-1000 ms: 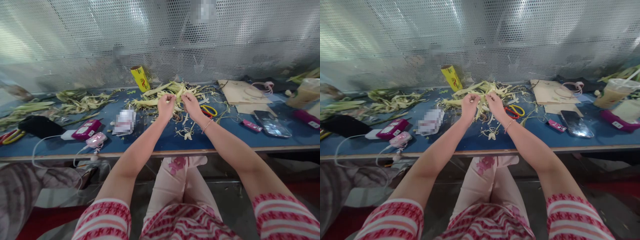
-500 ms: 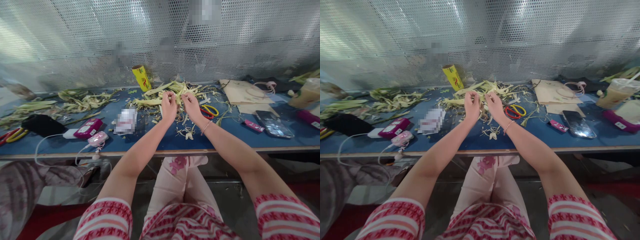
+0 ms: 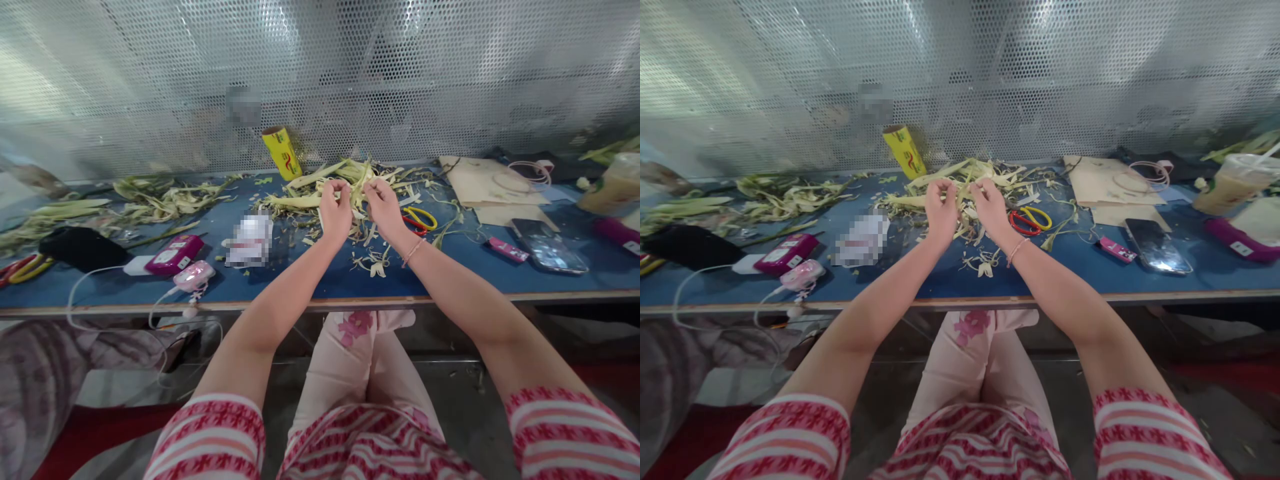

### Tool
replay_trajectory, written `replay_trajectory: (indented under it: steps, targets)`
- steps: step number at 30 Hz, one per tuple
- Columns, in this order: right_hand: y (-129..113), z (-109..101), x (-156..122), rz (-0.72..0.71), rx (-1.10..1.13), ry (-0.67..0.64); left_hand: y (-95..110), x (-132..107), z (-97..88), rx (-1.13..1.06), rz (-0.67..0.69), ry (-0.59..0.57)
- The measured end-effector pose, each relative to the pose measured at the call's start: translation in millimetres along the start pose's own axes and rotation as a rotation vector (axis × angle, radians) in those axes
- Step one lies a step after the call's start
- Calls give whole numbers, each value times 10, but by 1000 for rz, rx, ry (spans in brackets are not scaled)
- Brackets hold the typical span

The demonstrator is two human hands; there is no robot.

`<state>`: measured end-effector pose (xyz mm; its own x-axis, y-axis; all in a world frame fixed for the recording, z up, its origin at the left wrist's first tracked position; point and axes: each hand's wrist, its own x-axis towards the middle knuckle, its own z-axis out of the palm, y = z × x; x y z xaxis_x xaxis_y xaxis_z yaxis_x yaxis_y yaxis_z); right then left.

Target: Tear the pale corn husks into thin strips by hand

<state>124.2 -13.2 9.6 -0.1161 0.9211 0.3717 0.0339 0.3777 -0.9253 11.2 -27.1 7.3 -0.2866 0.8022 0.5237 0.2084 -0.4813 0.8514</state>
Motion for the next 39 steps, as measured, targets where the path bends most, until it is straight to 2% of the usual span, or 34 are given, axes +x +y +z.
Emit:
replay_trajectory:
  steps: [3, 9, 12, 19, 27, 34, 39]
  targets:
    - [-10, -18, 8, -53, -25, 82, -4, 18, -24, -16, -15, -19]
    - [8, -60, 30, -65, -45, 69, 37, 34, -43, -55, -33, -74]
    - [10, -65, 40, -71, -18, 101, 46, 40, -24, -84, -54, -152]
    - [-55, -75, 48, 42, 166, 146, 57, 64, -7, -128, -80, -285]
    - [-90, -93, 63, 56, 259, 161, 7, 118, -20, -173, -95, -302]
    - [-87, -90, 41, 52, 280, 74, -35, 109, 5, -355, -261, -313]
    - [-149, -71, 5, 123, 324, 69, -35, 136, -13, -415, -265, -322]
